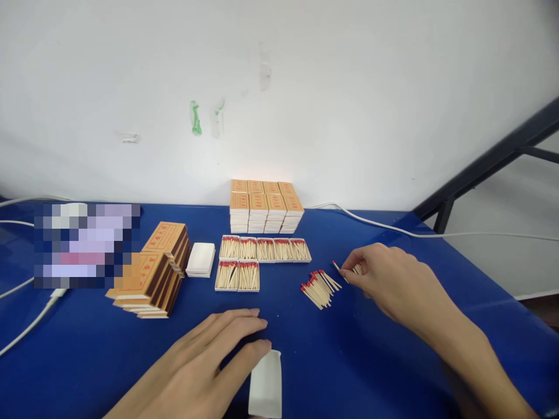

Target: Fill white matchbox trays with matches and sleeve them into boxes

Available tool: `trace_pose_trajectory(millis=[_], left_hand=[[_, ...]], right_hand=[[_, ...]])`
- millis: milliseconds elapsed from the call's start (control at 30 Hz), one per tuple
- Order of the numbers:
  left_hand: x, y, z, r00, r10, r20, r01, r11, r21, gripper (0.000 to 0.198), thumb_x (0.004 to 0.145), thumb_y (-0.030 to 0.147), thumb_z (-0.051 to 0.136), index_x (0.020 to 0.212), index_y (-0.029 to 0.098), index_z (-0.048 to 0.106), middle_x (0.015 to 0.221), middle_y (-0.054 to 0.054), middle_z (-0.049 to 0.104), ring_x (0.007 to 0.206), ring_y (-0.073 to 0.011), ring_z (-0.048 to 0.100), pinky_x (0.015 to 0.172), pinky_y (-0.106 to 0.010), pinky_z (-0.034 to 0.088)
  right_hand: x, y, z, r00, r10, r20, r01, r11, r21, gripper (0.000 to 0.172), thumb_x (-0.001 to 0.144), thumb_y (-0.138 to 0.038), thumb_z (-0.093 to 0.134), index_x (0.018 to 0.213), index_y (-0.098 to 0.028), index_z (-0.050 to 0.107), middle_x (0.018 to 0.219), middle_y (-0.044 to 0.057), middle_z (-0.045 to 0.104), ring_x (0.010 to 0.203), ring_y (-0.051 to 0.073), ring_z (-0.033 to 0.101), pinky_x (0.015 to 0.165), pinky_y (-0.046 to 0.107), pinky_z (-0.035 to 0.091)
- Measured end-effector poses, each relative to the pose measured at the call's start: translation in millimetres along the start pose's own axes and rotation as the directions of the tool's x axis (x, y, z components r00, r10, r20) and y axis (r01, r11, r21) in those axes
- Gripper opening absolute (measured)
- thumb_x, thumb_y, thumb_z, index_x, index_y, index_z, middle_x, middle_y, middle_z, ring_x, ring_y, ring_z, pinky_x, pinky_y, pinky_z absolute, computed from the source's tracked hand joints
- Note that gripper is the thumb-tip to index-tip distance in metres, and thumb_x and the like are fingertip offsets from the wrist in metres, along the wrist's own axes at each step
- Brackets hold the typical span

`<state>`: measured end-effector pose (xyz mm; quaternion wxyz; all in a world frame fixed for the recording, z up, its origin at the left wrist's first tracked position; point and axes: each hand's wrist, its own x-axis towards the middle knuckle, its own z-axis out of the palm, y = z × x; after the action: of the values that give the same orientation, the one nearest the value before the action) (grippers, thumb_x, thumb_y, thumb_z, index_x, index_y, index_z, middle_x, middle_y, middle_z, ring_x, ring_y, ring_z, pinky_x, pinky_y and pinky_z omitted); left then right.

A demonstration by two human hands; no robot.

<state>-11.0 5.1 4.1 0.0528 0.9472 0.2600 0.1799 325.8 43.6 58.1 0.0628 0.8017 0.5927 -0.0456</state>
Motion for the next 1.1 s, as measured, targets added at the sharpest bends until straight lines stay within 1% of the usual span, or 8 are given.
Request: trace_pose_trajectory(millis=[200, 367, 467, 600, 700, 767, 900, 1100], left_hand=[[1.8, -0.5, -1.9, 1.000, 0.011, -0.007, -0.011, 1.000, 0.000, 0.053, 0.103, 0.053, 0.076, 0.148, 0.025, 0.067, 0.150, -0.006, 0.074, 0.140, -0.0298, 0.071, 0.115, -0.043, 0.063], [2.0, -1.6, 0.1, 1.000, 0.024, 0.000, -0.024, 0.999, 0.026, 0.053, 0.104, 0.054, 0.074, 0.149, 0.025, 0.067, 0.150, -0.006, 0.074, 0.139, -0.0302, 0.072, 0.111, -0.045, 0.065], [1.5, -2.1, 0.8, 1.000, 0.029, -0.001, -0.028, 0.999, 0.047, 0.055, 0.103, 0.054, 0.075, 0.149, 0.025, 0.067, 0.151, -0.006, 0.074, 0.137, -0.0308, 0.073, 0.108, -0.044, 0.067], [1.8, -2.3, 0.0, 1.000, 0.027, -0.015, -0.027, 0.999, 0.044, 0.055, 0.103, 0.056, 0.075, 0.148, 0.025, 0.068, 0.150, -0.006, 0.075, 0.136, -0.0306, 0.074, 0.108, -0.043, 0.067], [1.9, -2.3, -0.2, 1.000, 0.024, -0.019, -0.024, 0.999, 0.023, 0.055, 0.103, 0.054, 0.076, 0.148, 0.026, 0.068, 0.149, -0.005, 0.075, 0.136, -0.0301, 0.074, 0.109, -0.043, 0.067], [2.0, -2.5, 0.6, 1.000, 0.019, -0.021, -0.019, 1.000, 0.011, 0.055, 0.102, 0.051, 0.078, 0.149, 0.025, 0.067, 0.150, -0.005, 0.075, 0.136, -0.0299, 0.074, 0.110, -0.043, 0.066], [1.3, -2.5, 3.0, 0.999, 0.017, -0.046, -0.018, 1.000, -0.003, 0.055, 0.101, 0.049, 0.080, 0.149, 0.026, 0.068, 0.150, -0.005, 0.074, 0.137, -0.0290, 0.074, 0.113, -0.041, 0.064], [-1.8, -2.1, 2.9, 0.999, 0.000, -0.050, 0.000, 1.000, -0.006, 0.054, 0.100, 0.048, 0.080, 0.149, 0.026, 0.068, 0.152, -0.006, 0.074, 0.138, -0.0295, 0.073, 0.116, -0.040, 0.062]], right_hand=[[-5.5, -4.7, -7.2, 0.999, -0.034, -0.012, 0.035, 0.993, 0.111, 0.021, 0.103, -0.042, 0.067, 0.094, -0.033, 0.083, 0.085, 0.000, 0.079, 0.081, 0.024, 0.072, 0.068, 0.035, 0.040], [-14.3, -3.4, -3.7, 0.984, -0.176, -0.036, 0.180, 0.964, 0.198, 0.027, 0.100, -0.052, 0.066, 0.092, -0.033, 0.084, 0.071, -0.001, 0.070, 0.071, 0.021, 0.067, 0.062, 0.033, 0.037], [-15.1, -3.1, -3.5, 0.978, -0.201, -0.050, 0.207, 0.949, 0.239, 0.030, 0.100, -0.056, 0.065, 0.093, -0.033, 0.084, 0.068, 0.000, 0.069, 0.069, 0.022, 0.066, 0.059, 0.033, 0.036], [-5.2, 10.3, -11.4, 0.995, -0.061, -0.081, 0.083, 0.950, 0.300, 0.028, 0.098, -0.055, 0.067, 0.092, -0.034, 0.084, 0.062, 0.000, 0.068, 0.063, 0.022, 0.066, 0.060, 0.035, 0.043], [4.8, 31.5, -18.2, 0.983, 0.116, -0.146, -0.084, 0.974, 0.210, 0.029, 0.094, -0.057, 0.070, 0.089, -0.033, 0.084, 0.066, 0.004, 0.072, 0.064, 0.026, 0.068, 0.060, 0.038, 0.044], [9.4, 44.7, -20.7, 0.975, 0.176, -0.139, -0.151, 0.973, 0.173, 0.031, 0.093, -0.058, 0.068, 0.088, -0.032, 0.085, 0.067, 0.006, 0.074, 0.064, 0.028, 0.069, 0.060, 0.040, 0.045], [11.3, 52.0, -20.3, 0.982, 0.174, -0.071, -0.164, 0.978, 0.132, 0.029, 0.091, -0.055, 0.071, 0.088, -0.030, 0.085, 0.068, 0.007, 0.075, 0.067, 0.030, 0.071, 0.061, 0.042, 0.047], [5.3, 28.4, -13.3, 0.988, 0.124, -0.092, -0.123, 0.992, 0.024, 0.028, 0.095, -0.055, 0.077, 0.087, -0.030, 0.085, 0.079, 0.009, 0.078, 0.078, 0.034, 0.074, 0.063, 0.040, 0.044]])
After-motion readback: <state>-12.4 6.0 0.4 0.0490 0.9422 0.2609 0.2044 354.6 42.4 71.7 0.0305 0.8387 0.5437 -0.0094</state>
